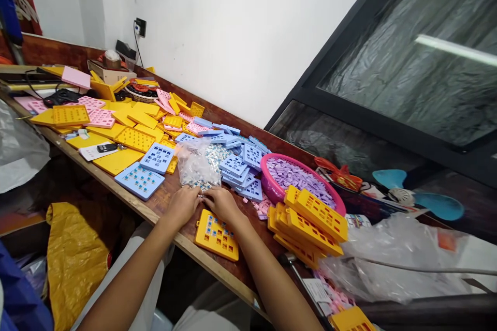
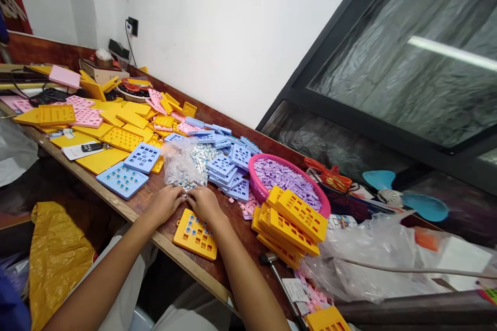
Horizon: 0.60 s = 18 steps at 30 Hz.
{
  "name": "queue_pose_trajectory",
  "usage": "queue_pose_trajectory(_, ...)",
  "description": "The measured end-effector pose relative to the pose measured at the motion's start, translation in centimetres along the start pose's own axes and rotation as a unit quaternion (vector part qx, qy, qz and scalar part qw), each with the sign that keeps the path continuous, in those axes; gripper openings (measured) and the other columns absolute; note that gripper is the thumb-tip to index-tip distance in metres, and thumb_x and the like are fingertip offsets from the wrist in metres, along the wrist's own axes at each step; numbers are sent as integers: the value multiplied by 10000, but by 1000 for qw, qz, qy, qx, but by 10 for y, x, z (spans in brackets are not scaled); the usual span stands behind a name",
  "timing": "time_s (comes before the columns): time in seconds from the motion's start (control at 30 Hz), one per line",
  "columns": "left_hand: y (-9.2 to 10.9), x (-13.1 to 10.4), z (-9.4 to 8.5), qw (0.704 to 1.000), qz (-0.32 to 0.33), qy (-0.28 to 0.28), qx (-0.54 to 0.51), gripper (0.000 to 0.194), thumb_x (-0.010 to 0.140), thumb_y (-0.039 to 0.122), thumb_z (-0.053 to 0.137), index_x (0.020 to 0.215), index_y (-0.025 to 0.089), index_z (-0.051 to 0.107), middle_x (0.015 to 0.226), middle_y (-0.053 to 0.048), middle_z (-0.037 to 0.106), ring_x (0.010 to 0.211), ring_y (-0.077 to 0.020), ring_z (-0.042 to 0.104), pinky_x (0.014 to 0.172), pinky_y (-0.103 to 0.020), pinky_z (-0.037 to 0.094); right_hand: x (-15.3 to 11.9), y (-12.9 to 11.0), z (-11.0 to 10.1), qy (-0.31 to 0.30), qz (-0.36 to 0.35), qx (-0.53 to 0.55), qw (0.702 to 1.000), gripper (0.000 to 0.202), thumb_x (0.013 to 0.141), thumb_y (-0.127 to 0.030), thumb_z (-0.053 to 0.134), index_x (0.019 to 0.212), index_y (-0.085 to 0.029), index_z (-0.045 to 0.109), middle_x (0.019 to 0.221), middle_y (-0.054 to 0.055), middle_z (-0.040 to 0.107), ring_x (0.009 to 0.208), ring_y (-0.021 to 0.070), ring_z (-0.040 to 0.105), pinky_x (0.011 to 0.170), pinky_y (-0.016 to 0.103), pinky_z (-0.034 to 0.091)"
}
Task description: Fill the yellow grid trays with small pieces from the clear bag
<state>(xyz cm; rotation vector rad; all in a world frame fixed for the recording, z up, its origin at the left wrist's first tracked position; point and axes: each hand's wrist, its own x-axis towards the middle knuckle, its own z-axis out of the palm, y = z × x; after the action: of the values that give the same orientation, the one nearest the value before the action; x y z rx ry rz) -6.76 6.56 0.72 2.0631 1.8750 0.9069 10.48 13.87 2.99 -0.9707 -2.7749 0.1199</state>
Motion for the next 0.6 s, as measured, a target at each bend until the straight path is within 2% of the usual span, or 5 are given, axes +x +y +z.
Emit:
queue_pose_trajectory(0.07, 2, -9, -5, 999, 20, 18, -36, 198, 987, 233, 540, 1111, 200, 691, 1039, -95, 717, 1016, -236, 633, 886, -349, 490, -1, -2, 3, 1, 2, -49, 999, 151, 983, -223, 599, 1038, -200, 738, 994, 81, 717, 949, 221, 643, 853, 313, 440)
queue_pose_trajectory(0.17, 9, -33, -14, 991, 82, 15, -102, 210, 1010, 248, 521, 1066, 220, 721, 1032, -63, 740, 1006, -228, 615, 896, -355, 477, -5, -3, 1, -10, 5, -96, 995, 169, 1000, -221, 567, 1029, -190, 731, 1002, 93, 705, 963, 232, 631, 867, 333, 438)
queue_pose_trajectory(0.3, 27, -62, -19, 980, 171, -33, -93, 202, 1024, 268, 528, 1000, 237, 725, 990, -25, 740, 927, -202, 602, 848, -356, 439, -28, 0, -22, 26, 14, -33, 999, 205, 1012, -267, 563, 1114, -219, 734, 1057, 86, 687, 1007, 226, 611, 894, 337, 444)
queue_pose_trajectory(0.47, 41, -65, -9, 977, 201, -63, 20, 147, 996, 245, 586, 949, 214, 722, 974, -47, 702, 912, -217, 588, 783, -362, 394, -91, -7, -49, 15, 20, 105, 994, 283, 1038, -326, 518, 1235, -281, 716, 1032, 64, 682, 969, 208, 611, 868, 329, 471)
queue_pose_trajectory(0.6, 40, -61, -3, 976, 209, -62, 26, 135, 994, 235, 592, 937, 209, 712, 939, -37, 705, 893, -215, 578, 775, -365, 369, -124, -20, -43, 6, 48, 98, 994, 278, 1037, -316, 518, 1222, -323, 726, 1032, 61, 680, 961, 218, 594, 848, 345, 457)
